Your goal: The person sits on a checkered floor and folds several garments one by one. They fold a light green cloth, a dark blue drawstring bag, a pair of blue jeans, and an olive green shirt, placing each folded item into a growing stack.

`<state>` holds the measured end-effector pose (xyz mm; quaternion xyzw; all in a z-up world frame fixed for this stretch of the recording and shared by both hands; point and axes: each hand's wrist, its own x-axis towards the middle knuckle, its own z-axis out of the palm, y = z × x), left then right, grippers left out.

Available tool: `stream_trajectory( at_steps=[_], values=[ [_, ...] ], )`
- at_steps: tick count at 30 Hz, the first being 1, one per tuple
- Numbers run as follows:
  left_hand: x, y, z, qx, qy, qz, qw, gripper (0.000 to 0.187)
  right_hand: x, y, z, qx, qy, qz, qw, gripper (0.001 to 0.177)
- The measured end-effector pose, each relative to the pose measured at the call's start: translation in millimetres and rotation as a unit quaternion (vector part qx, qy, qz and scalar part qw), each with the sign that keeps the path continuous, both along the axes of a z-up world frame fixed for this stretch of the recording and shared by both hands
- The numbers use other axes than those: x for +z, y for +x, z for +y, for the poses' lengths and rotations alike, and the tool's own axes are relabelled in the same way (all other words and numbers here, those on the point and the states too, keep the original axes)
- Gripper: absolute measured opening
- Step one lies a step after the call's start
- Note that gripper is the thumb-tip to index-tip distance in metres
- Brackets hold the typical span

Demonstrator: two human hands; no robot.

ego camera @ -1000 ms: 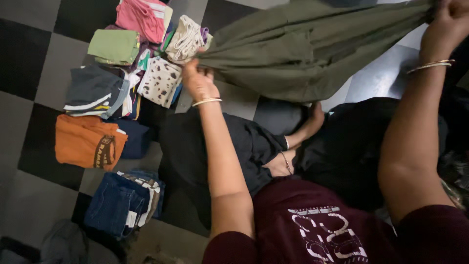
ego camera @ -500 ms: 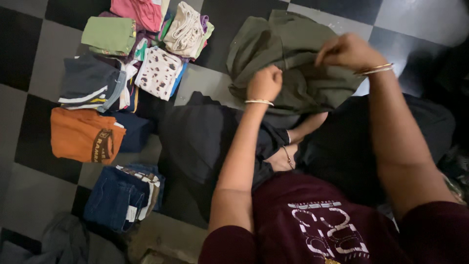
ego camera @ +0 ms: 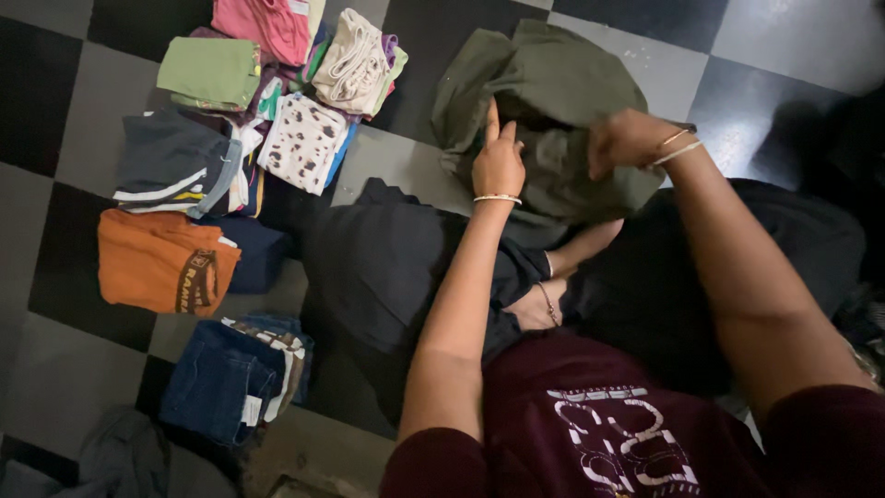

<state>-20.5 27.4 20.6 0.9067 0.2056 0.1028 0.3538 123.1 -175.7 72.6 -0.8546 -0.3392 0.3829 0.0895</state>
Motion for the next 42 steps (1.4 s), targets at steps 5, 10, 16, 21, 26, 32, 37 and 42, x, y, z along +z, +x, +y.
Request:
stream_trajectory(
  at_steps=[5,10,16,21,26,32,37,42],
  values=[
    [-9,1,1,-0.032,0.011,0.073,0.997,0.071,37,-25,15,0.065,-0.146,0.057,0.985,0.026],
    [-34,1,-17,-0.04,0.085,0.108,0.99,0.045,47,-30,25,-0.044,-0.1,-0.134,0.985,0.056],
    [-44,2,-28,-0.025,0.046,0.026,0.998,0.01,-71,-12,27,0.036,0.293,-0.147,0.944,0.035],
    [-11,-3,-5,-0.053,-0.064,-0.116,0.99,0.011,-146,22,1,-0.008,0.028,-0.224,0.974,0.039],
    [31,-6,6,-0.075,-0.048,-0.183,0.979,0.013,-136,19,6,-0.081,-0.054,-0.194,0.976,0.04],
    [45,-10,20,-0.078,-0.119,-0.246,0.959,0.015,-111,2,12,0.023,-0.032,-0.231,0.972,0.049],
    [42,-7,23,-0.081,-0.199,-0.244,0.946,0.018,-101,-5,26,0.023,-0.164,-0.177,0.97,0.044],
    [40,-10,39,-0.063,-0.338,-0.246,0.906,0.018,-47,19,3,-0.002,0.087,-0.176,0.981,0.024]
  ],
)
